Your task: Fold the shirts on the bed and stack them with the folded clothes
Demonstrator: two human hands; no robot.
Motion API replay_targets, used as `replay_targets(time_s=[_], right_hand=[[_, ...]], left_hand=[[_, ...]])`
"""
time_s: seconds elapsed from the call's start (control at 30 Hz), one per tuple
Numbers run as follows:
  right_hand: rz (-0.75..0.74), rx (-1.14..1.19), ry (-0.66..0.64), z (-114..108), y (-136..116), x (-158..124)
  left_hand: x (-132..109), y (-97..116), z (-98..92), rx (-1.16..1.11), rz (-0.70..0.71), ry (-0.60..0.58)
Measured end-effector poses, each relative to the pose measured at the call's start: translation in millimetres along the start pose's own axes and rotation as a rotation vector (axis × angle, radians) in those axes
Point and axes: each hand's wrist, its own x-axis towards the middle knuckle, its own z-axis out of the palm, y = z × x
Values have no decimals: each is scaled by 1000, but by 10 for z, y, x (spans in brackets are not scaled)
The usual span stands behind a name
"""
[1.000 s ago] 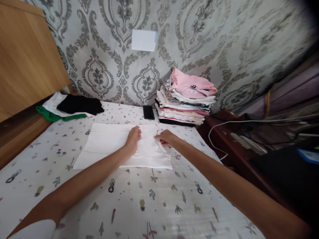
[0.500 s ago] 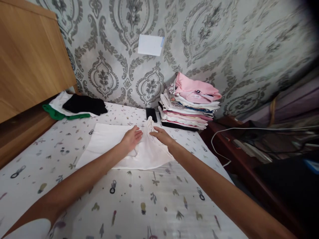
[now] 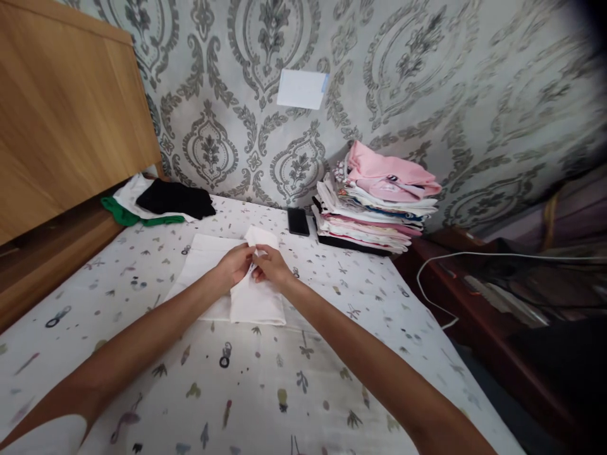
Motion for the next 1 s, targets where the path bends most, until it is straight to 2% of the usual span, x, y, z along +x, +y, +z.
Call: replay_targets(time_s=[0.27, 0.47, 0.63, 0.77, 0.87, 0.93, 1.0], right_hand=[[-41, -40, -124, 99, 1, -16], [-77, -127, -98, 107, 39, -59], [-236, -342, -94, 57, 59, -184], [-279, -452, -141, -35, 56, -349], [-322, -515, -254, -190, 62, -486], [-325, -541, -274, -321, 76, -541], [-320, -578, -106, -435, 104, -547]], left_hand=[[5, -2, -203, 93, 121, 61], [-19, 77, -280, 178, 185, 146], [-82, 184, -355, 263, 230, 240], [-133, 216, -408, 356, 229, 291], [-196, 264, -409, 445, 241, 328], [-251, 298, -360, 572, 348, 352], [-296, 295, -264, 731, 525, 325]])
